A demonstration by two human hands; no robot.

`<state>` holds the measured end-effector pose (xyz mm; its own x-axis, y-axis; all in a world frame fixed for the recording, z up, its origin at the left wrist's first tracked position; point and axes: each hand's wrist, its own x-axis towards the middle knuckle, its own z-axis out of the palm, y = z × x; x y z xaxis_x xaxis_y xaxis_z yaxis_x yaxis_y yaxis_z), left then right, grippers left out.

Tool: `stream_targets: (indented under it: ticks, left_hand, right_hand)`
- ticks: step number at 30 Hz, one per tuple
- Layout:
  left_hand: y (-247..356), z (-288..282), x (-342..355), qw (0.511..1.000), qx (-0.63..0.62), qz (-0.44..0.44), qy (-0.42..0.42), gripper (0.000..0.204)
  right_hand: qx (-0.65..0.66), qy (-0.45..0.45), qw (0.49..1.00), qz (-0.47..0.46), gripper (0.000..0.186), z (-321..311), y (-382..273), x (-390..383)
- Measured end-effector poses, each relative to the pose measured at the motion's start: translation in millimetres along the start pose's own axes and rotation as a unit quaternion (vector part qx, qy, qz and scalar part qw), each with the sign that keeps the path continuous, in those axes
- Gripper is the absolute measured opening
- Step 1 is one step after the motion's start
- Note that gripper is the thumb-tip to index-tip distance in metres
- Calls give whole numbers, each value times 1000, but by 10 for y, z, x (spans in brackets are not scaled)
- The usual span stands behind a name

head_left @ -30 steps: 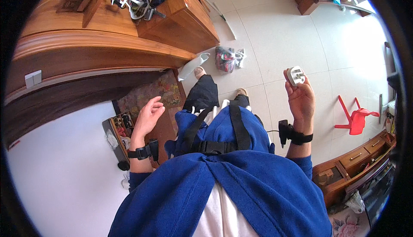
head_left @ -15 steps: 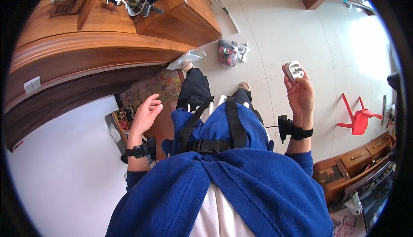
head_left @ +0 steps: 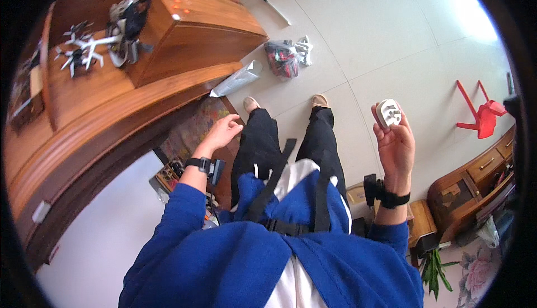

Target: The person picks up a yellow screwdriver and a white electrical plug, then uses the screwdriver to adjust the internal screws of the plug while seated on a bed. Afterward, they walk to a cabinet, open it, and place the plug inside.

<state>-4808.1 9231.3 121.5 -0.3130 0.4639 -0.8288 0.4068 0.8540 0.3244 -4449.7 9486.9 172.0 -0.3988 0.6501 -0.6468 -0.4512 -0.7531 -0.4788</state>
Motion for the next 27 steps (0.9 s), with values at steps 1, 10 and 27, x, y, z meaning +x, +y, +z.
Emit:
stream_targets:
  ticks: [1,10,27]
  left_hand:
    - [-66,73,259,1000,15,2,-12,45]
    - [-1130,242,3264,974,200,27,100,38]
    - [-1888,102,3852,911,383,-59,141,30]
  right_hand:
    - [9,7,1000,-2,53,-28,96,72]
    - [108,45,992,42,53,-226,1868,1144]
    - [34,150,965,212,52,-898,4211,2154]
